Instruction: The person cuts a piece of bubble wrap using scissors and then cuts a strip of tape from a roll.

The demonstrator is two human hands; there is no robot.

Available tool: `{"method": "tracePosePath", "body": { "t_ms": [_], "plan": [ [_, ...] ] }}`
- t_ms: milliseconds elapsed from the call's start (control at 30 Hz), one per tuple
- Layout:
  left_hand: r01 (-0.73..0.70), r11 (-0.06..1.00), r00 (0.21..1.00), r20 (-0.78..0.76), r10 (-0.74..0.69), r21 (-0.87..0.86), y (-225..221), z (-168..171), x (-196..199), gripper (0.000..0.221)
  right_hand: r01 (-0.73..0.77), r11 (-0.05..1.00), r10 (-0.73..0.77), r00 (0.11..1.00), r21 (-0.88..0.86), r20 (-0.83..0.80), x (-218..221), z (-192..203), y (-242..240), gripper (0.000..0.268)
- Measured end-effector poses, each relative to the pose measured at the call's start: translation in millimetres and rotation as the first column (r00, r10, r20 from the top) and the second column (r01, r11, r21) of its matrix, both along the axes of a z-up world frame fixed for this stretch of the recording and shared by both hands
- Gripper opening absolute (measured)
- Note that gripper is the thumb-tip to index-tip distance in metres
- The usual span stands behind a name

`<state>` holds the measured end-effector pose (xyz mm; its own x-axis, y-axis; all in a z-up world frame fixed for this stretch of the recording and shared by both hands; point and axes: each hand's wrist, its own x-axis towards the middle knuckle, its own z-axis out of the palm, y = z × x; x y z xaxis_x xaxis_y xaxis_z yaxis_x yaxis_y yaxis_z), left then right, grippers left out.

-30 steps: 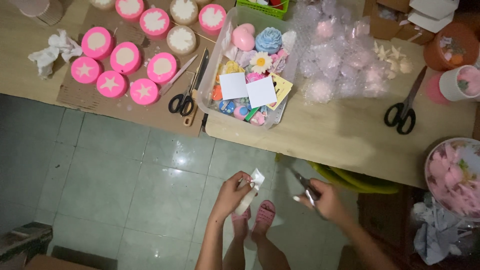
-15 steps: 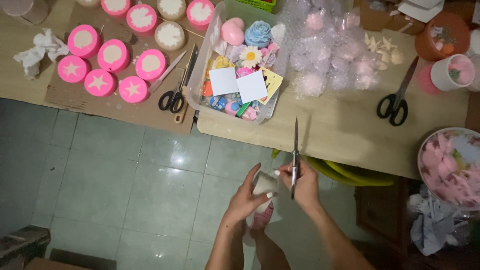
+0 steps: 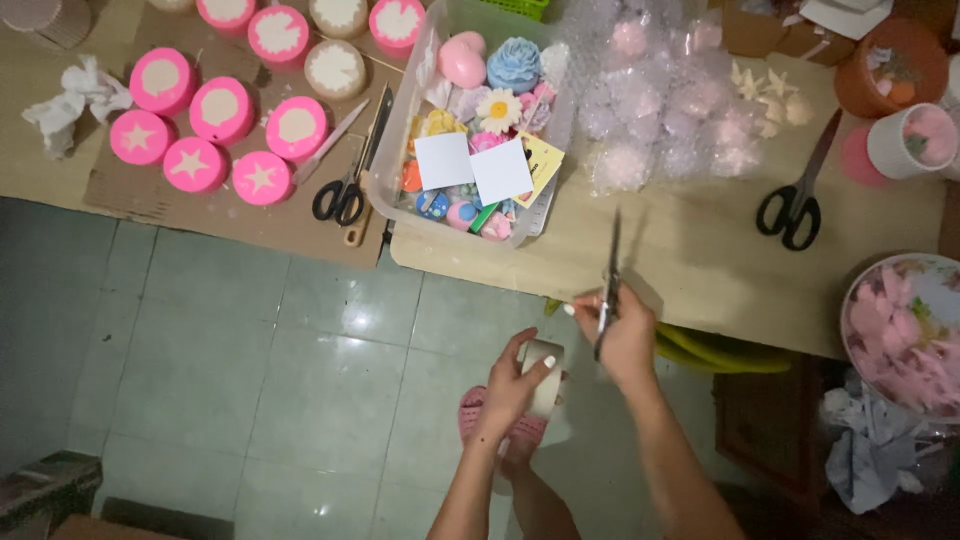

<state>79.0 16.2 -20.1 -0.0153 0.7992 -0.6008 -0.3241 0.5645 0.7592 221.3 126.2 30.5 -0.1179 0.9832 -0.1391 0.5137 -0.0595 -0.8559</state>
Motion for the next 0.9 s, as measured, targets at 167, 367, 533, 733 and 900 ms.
{"method": "tracePosePath", "body": {
  "t_ms": [167, 367, 533, 733, 900],
  "plan": [
    [-0.154, 0.988, 0.973, 0.173, 0.151, 0.002, 9, 12, -6, 0.06, 0.026, 1.0, -0.026, 0.999, 0.005, 0.032, -17, -9, 17, 0.02],
    [-0.127, 0.991, 0.981, 0.143, 0.133, -0.049, 20, 15, -11, 0.059, 0.04, 0.998, -0.046, 0.988, 0.043, 0.147, -28, 1, 23, 0.021],
    [-0.169, 0.985, 0.964, 0.203, 0.174, -0.043, 19, 0, -8, 0.059, 0.058, 0.989, -0.103, 0.927, 0.133, 0.36, -26, -16, 16, 0.022],
    [-0.132, 0.991, 0.981, 0.146, 0.131, -0.005, 22, 1, -8, 0.055, -0.161, 0.903, -0.023, 0.907, 0.398, 0.42, 3, -18, 27, 0.042],
    [-0.12, 0.992, 0.98, 0.164, 0.114, 0.028, 18, -13, -7, 0.041, -0.414, 0.874, 0.485, 0.73, -0.253, 0.481, 84, 47, 38, 0.052]
  ]
}}
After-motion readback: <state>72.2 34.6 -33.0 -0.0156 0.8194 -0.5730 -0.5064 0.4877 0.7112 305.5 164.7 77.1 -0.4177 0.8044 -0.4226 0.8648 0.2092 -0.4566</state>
